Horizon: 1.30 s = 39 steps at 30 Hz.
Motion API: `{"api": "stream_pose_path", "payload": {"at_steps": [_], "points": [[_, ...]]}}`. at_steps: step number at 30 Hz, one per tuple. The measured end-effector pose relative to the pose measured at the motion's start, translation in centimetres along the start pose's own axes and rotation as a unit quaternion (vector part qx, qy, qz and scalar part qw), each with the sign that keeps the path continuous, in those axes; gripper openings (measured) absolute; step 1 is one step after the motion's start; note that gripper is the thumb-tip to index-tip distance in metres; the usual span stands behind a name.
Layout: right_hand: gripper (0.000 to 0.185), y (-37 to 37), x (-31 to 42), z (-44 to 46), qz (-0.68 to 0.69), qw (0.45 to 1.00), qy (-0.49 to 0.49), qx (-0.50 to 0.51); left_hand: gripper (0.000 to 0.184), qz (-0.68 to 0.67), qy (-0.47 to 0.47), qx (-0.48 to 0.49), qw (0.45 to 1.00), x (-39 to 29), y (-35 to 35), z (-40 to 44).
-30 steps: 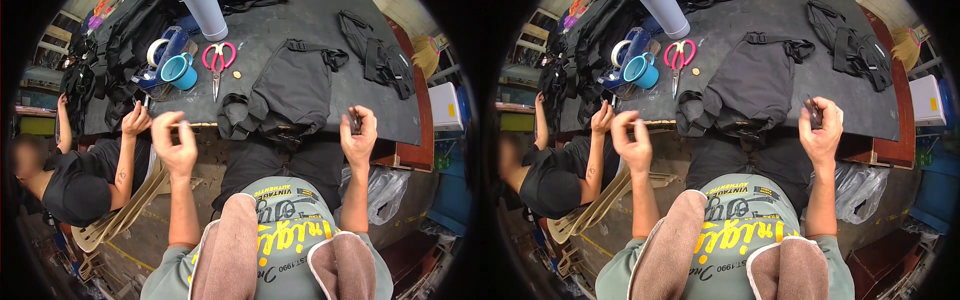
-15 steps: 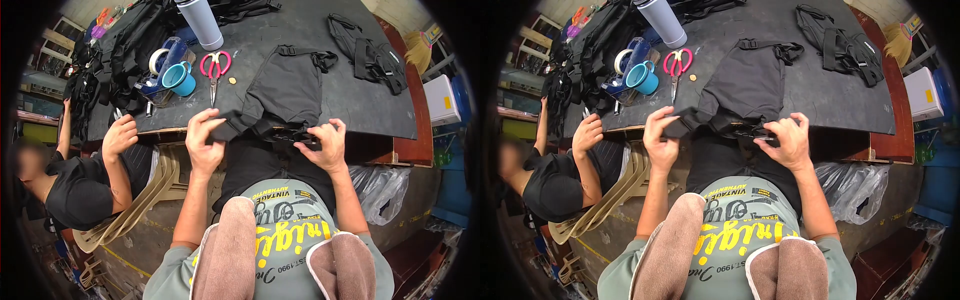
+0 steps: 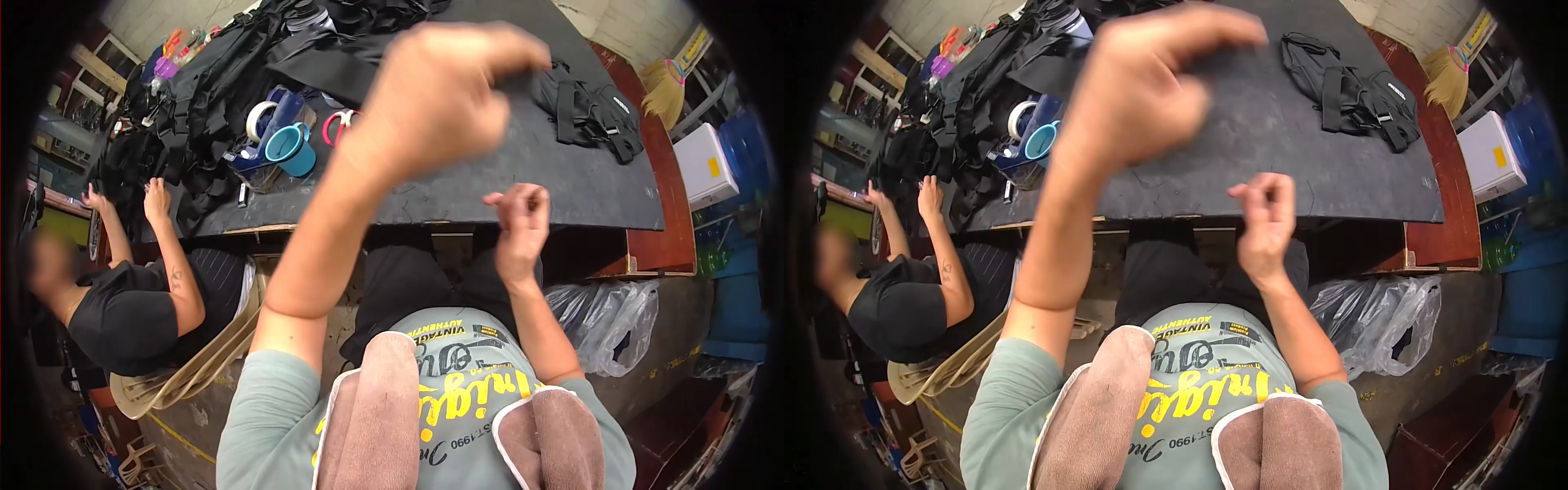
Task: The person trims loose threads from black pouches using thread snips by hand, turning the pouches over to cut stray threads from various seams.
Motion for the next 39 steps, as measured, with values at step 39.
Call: {"api": "stream_pose_path", "payload": {"at_steps": [39], "points": [[0.043,6.7,-1.4,-7.5,-0.160,0.924,-0.347,-0.013,0.045,0.012,0.056,0.156,0.986,4.0,-15.1,-14.5]]}}
Point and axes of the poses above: each hand's wrist, its own z-axis towards the middle knuckle, its own y-axis out of the back of the hand, x = y × z, the point moved 3 cm from there along z, towards the middle knuckle, and after that the axes turned 12 degrees about x, right-handed, at the moved point
